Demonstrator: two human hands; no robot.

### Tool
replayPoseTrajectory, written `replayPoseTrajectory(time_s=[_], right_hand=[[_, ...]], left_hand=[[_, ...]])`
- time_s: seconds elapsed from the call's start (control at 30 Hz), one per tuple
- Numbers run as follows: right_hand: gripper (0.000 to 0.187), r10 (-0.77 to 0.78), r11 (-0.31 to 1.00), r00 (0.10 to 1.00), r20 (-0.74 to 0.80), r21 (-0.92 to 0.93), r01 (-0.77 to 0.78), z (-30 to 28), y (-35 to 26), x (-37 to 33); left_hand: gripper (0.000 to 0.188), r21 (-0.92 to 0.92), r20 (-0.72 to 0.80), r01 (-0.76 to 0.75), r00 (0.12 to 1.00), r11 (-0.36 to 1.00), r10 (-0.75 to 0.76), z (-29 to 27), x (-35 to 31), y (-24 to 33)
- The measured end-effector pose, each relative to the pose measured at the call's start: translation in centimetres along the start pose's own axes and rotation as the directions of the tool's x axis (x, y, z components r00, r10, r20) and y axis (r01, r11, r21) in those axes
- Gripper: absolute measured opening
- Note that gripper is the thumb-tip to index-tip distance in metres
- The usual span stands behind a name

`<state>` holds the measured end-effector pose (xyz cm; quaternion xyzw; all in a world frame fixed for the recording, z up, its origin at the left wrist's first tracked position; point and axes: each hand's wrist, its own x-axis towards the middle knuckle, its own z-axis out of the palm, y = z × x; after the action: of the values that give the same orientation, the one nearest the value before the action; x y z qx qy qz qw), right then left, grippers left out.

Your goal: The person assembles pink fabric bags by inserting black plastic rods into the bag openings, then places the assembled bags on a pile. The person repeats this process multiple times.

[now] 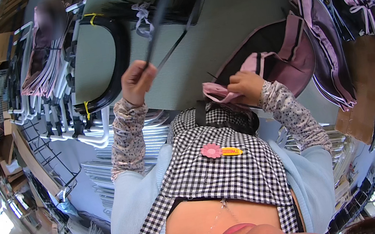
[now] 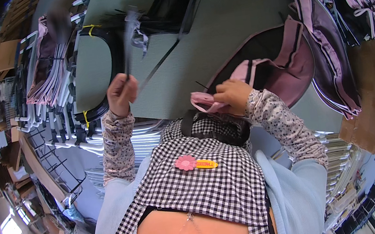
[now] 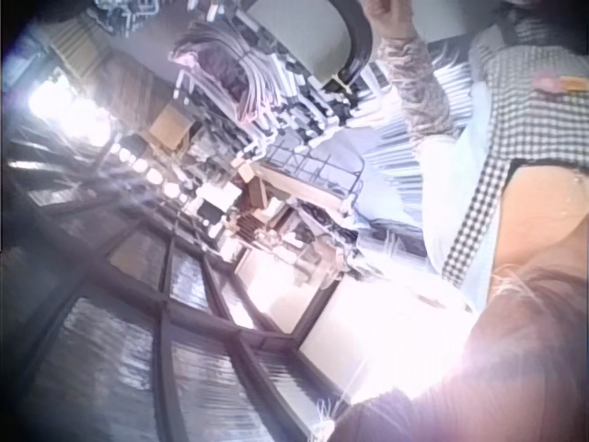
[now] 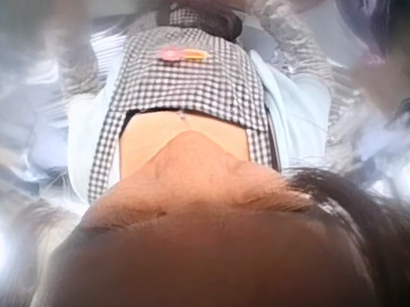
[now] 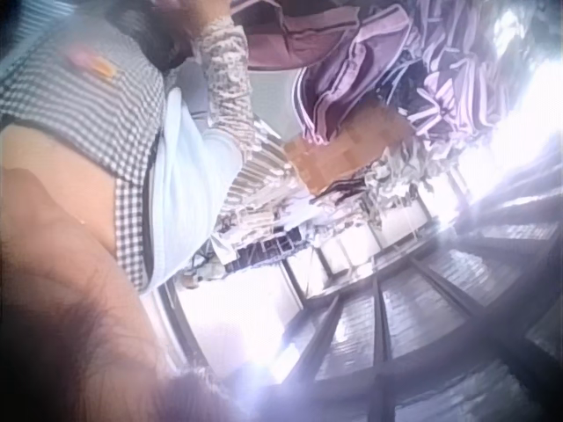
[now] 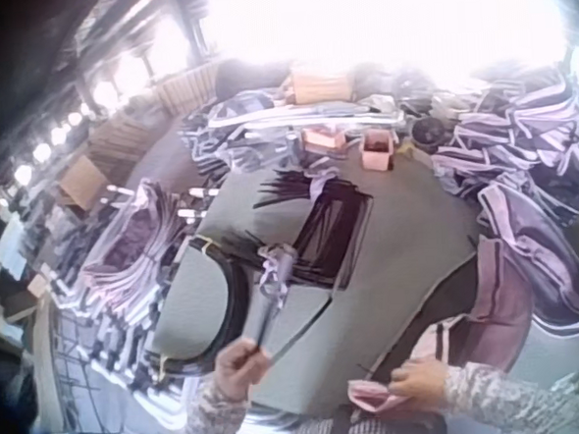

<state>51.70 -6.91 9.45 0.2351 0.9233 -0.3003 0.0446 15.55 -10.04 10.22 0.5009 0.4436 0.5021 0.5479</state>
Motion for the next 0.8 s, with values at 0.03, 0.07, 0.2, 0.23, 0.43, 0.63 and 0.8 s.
replayPoseTrajectory(time_s=[0.03,0.07,0.2,0.23,0.43,0.63,0.8], right_hand=[[0.024,-0.056,0.994,0.986,-0.157,0.083,0.069,-1.9,-1.0,0.3],[0.025,-0.049,0.985,0.975,-0.217,0.152,0.083,-3.3,-1.6,0.4],[0.026,-0.035,0.909,0.958,-0.286,0.389,0.15,-6.7,-3.3,-0.4],[0.027,-0.036,0.88,0.957,-0.289,0.444,0.167,-6.9,-3.4,-0.5],[0.071,0.126,0.921,0.848,-0.515,0.377,0.092,-4.3,-0.3,0.2],[0.115,0.052,0.996,0.884,-0.465,0.091,-0.011,-1.4,1.7,1.4],[0.084,0.022,0.985,0.85,-0.526,0.156,0.071,0.6,2.5,1.6]], left_hand=[[0.012,-0.032,0.141,0.003,0.99,0.999,0.002,0.9,-0.1,-0.8],[0.017,-0.063,0.278,0.009,0.96,0.998,0.009,2.2,-0.2,-1.7],[0.035,0.271,0.367,-0.082,0.93,0.959,-0.024,6.0,0.5,-0.3],[0.038,0.26,0.358,-0.14,0.933,0.955,0.039,6.4,0.7,-0.9],[0.036,0.169,0.29,0.001,0.956,0.986,-0.051,5.7,1.6,0.6],[0.034,0.396,0.193,-0.163,0.977,0.904,0.091,4.9,0.4,-1.1],[0.044,0.466,0.325,-0.287,0.935,0.837,0.14,5.2,-0.7,1.0]])
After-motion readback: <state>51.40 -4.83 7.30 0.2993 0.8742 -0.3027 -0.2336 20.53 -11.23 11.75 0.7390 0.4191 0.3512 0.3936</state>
